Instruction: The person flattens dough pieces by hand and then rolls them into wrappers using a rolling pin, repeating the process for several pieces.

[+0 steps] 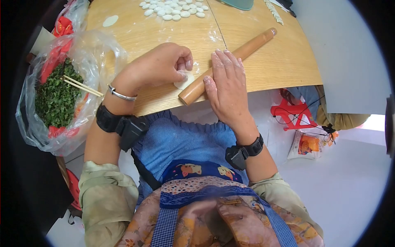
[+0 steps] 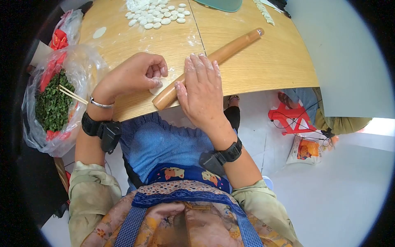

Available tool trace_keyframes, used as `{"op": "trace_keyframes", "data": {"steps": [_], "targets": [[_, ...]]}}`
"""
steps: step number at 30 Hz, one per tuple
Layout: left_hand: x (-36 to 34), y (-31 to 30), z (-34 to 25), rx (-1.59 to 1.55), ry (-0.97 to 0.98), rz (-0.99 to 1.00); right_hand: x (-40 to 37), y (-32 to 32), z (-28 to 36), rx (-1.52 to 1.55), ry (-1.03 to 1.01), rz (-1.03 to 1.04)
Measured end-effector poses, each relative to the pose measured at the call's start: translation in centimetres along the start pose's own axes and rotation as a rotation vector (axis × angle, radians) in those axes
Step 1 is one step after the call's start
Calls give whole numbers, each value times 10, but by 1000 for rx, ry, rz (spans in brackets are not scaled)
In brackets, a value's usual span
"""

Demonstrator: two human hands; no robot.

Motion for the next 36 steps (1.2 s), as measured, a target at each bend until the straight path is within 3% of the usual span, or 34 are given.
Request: {"op": "trace_keyframes", "data": {"steps": [5,10,17,19,25,26,28,36], "targets": [[1,1,3,90,-53,43,1,0,0,-9,-11,-12],[-2,-10,5,107,-68,-87,0,-3,5,-45,-41,18],[-3,-9,4,100,-61,-87,27,5,10,-21,-131,-46],[-5,-8,12,-96,-216,-88,40,13,13,-1,-147,-7],[-4,-9,11,-128,-268,-36,49,19,14,-18,-132,-67],[-4,-7,15,-127,-268,-37,45,17,13,-18,-133,-67],[0,-5,8,68,-37,-78,29,11,9,-14,-98,-21],[0,-4,3,-14,-14,-93,-8,-7,1,-6,-50,30]]}}
Point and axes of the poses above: each hand's wrist, its own x-axis towards the middle knuckle, its own y-axis out of the palm, z = x × y, the point moved 8 cm from there along x, towards the middle knuckle
